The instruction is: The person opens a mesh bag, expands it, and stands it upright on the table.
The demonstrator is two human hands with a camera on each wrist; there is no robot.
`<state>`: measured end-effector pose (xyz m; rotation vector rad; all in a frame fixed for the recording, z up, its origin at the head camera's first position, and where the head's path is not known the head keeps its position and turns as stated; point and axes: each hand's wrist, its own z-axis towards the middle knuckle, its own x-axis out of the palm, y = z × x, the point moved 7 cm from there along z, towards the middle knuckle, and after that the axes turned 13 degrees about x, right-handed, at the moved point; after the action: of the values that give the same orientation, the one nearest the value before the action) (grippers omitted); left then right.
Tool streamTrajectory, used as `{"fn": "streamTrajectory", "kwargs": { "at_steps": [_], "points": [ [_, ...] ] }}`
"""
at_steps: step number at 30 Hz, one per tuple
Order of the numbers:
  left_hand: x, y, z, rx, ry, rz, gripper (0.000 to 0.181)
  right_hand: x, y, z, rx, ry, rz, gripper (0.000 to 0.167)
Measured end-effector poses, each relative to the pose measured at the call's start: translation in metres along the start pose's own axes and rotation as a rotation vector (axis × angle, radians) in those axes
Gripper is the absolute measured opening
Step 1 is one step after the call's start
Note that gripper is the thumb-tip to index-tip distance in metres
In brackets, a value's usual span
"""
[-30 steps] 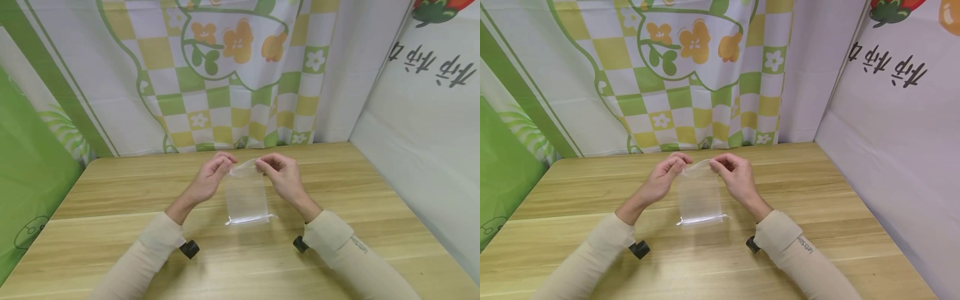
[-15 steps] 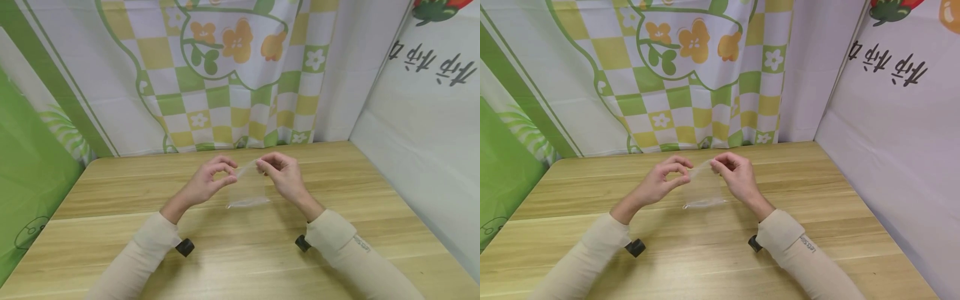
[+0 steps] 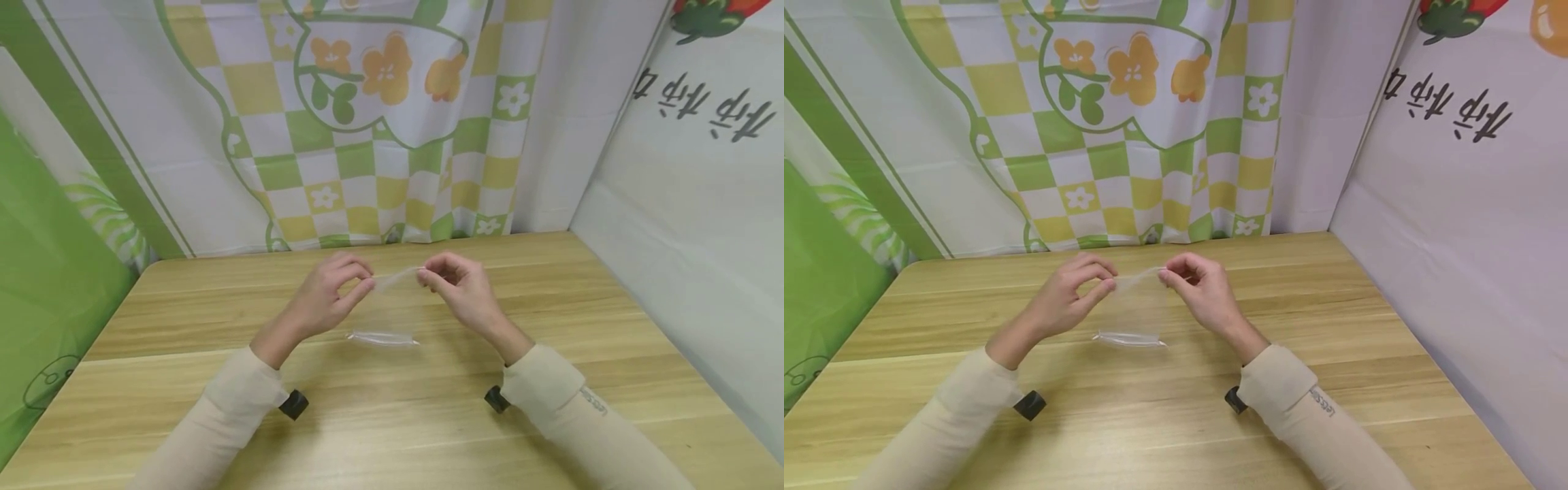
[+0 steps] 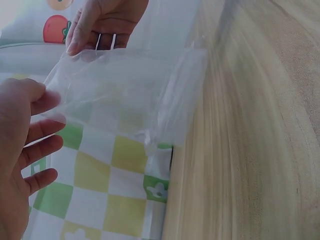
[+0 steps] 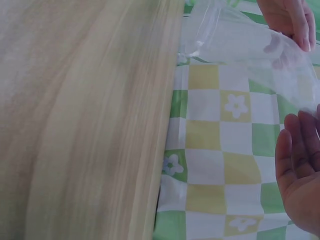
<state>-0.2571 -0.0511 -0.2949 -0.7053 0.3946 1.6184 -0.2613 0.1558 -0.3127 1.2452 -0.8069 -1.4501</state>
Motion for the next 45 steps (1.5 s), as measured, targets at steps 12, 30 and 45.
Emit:
{"fn": "streamTrajectory", "kwargs": {
  "at_steps": [12, 30, 45],
  "points": [
    [-0.004, -0.001, -0.005, -0.095, -0.073, -0.068, 0.007, 0.004, 0.004, -0.01, -0.121, -0.106, 0.103, 0.018],
    [-0.011, -0.002, -0.002, -0.08, -0.066, -0.03, 0.009, 0.004, 0.02, -0.016, -0.264, -0.14, 0.002, 0.004],
    [-0.014, -0.009, 0.007, -0.059, -0.072, -0.001, 0.01, 0.01, 0.033, -0.023, -0.395, -0.14, -0.068, 0.023]
  ]
}}
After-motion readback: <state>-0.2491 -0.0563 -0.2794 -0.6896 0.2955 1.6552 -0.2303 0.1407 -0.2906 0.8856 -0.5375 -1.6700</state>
